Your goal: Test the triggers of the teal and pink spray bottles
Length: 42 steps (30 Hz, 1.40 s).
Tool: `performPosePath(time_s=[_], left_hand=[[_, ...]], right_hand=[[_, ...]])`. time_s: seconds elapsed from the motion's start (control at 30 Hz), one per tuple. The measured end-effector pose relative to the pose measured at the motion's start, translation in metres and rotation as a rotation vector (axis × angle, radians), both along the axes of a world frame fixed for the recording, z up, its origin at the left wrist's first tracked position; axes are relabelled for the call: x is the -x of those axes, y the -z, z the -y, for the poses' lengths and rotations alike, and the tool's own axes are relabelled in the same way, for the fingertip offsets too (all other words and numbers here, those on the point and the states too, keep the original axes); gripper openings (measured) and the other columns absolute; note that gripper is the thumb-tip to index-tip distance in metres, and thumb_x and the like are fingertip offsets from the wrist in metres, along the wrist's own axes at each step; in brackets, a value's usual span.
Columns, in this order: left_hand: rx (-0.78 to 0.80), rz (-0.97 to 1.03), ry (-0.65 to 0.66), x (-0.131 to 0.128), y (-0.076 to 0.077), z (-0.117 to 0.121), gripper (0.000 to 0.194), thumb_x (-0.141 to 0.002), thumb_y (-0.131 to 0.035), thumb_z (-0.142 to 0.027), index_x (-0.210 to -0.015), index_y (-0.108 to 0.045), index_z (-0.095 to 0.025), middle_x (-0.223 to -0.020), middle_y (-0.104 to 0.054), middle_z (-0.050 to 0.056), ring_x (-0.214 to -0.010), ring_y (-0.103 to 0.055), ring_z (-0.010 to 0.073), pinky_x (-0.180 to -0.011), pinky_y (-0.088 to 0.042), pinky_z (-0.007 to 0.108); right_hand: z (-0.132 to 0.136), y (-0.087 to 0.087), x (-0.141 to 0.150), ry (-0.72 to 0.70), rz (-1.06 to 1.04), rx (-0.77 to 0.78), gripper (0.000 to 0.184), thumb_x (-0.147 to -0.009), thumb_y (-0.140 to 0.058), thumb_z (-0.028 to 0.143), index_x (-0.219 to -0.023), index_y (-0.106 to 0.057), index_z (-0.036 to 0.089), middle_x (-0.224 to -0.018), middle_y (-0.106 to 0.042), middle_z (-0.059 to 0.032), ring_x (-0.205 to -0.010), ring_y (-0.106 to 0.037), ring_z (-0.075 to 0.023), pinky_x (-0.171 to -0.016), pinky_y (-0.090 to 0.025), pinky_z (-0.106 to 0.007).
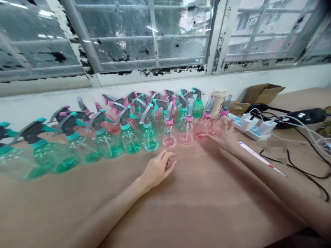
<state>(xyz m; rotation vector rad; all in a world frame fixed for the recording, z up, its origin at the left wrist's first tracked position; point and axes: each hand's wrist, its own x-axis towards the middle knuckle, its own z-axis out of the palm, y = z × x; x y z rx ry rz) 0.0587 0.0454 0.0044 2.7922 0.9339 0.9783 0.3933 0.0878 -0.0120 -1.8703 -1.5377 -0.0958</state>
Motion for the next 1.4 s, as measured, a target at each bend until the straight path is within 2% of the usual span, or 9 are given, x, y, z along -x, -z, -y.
performPosePath(time_s=[0.17, 0.3, 0.47, 0.67, 0.83, 0.97, 1.2, 1.27, 1.4], left_hand=[[0.003, 0.0, -0.126, 0.056, -0.003, 0.011, 0.016, -0.094, -0.047, -0.027, -0.106, -0.054, -0.02, -0.082, -0.06, 0.001, -0.065, -0.063, 0.0138, -0.063, -0.051, 0.025], [-0.001, 0.045, -0.357, 0.139, -0.008, 0.026, 0.013, -0.091, -0.049, -0.029, -0.099, -0.057, -0.021, -0.077, -0.06, 0.0, -0.064, -0.062, 0.0144, -0.064, -0.051, 0.026], [-0.072, 0.259, -0.838, 0.254, -0.029, 0.046, 0.015, -0.089, -0.052, -0.035, -0.094, -0.054, -0.02, -0.08, -0.06, 0.002, -0.066, -0.061, 0.0178, -0.06, -0.052, 0.03], [-0.172, 0.466, -1.284, 0.346, -0.076, 0.03, 0.043, -0.085, -0.059, -0.035, -0.115, -0.047, -0.007, -0.121, -0.052, 0.023, -0.111, -0.055, 0.0342, -0.086, -0.049, 0.045], [0.007, 0.373, -1.261, 0.36, -0.089, -0.005, 0.047, -0.086, -0.064, -0.042, -0.119, -0.053, -0.01, -0.116, -0.062, 0.013, -0.11, -0.06, 0.0285, -0.09, -0.047, 0.038], [0.106, 0.302, -1.267, 0.366, -0.09, -0.006, 0.035, -0.092, -0.061, -0.036, -0.119, -0.057, -0.014, -0.116, -0.062, 0.009, -0.104, -0.062, 0.026, -0.087, -0.051, 0.043], [0.167, 0.287, -1.422, 0.4, -0.103, 0.068, 0.032, -0.093, -0.06, -0.033, -0.119, -0.058, -0.014, -0.12, -0.06, 0.008, -0.102, -0.062, 0.0271, -0.084, -0.053, 0.044], [0.147, 0.296, -1.414, 0.389, -0.1, 0.093, 0.039, -0.08, -0.073, -0.041, -0.104, -0.063, -0.012, -0.093, -0.066, 0.005, -0.095, -0.064, 0.0332, -0.084, -0.05, 0.048], [0.185, 0.277, -1.208, 0.32, -0.087, 0.127, 0.034, -0.075, -0.071, -0.053, -0.082, -0.065, -0.02, -0.076, -0.068, 0.0, -0.076, -0.068, 0.0273, -0.071, -0.052, 0.039]], right_hand=[[0.038, -0.002, 0.029, -0.112, 0.197, -0.187, 0.107, -0.08, -0.041, 0.077, -0.153, 0.002, 0.012, -0.157, -0.013, -0.0254, -0.143, 0.001, -0.0487, -0.105, -0.021, -0.073], [0.08, 0.001, 0.09, -0.263, 0.253, -0.371, 0.096, -0.081, -0.057, 0.061, -0.154, -0.005, 0.029, -0.157, -0.02, -0.0145, -0.141, -0.025, -0.0434, -0.108, -0.032, -0.064], [0.108, 0.006, 0.186, -0.745, 0.169, -0.042, 0.066, -0.088, -0.053, 0.052, -0.147, -0.034, 0.027, -0.147, -0.044, -0.013, -0.134, -0.041, -0.0374, -0.108, -0.037, -0.06], [0.118, 0.001, 0.28, -1.092, 0.211, 0.157, 0.064, -0.088, -0.051, 0.059, -0.138, -0.05, 0.019, -0.153, -0.035, -0.0149, -0.142, -0.029, -0.0332, -0.113, -0.029, -0.058], [0.131, -0.006, 0.317, -1.212, 0.244, 0.251, 0.068, -0.089, -0.047, 0.061, -0.141, -0.047, 0.017, -0.154, -0.031, -0.014, -0.143, -0.024, -0.0332, -0.114, -0.023, -0.058], [0.135, -0.009, 0.319, -1.226, 0.278, 0.287, 0.067, -0.091, -0.044, 0.059, -0.142, -0.045, 0.017, -0.155, -0.029, -0.0122, -0.144, -0.021, -0.0314, -0.115, -0.024, -0.056], [0.133, -0.009, 0.284, -1.252, 0.26, 0.334, 0.056, -0.095, -0.043, 0.051, -0.146, -0.04, 0.025, -0.154, -0.032, -0.0053, -0.143, -0.026, -0.0266, -0.115, -0.026, -0.054], [0.131, -0.007, 0.271, -1.251, 0.247, 0.331, 0.054, -0.096, -0.043, 0.049, -0.145, -0.039, 0.027, -0.153, -0.033, -0.0034, -0.143, -0.028, -0.0257, -0.116, -0.026, -0.054], [0.123, -0.003, 0.244, -1.249, 0.193, 0.31, 0.049, -0.095, -0.047, 0.046, -0.141, -0.046, 0.03, -0.15, -0.039, -0.0021, -0.14, -0.033, -0.026, -0.115, -0.028, -0.053]])
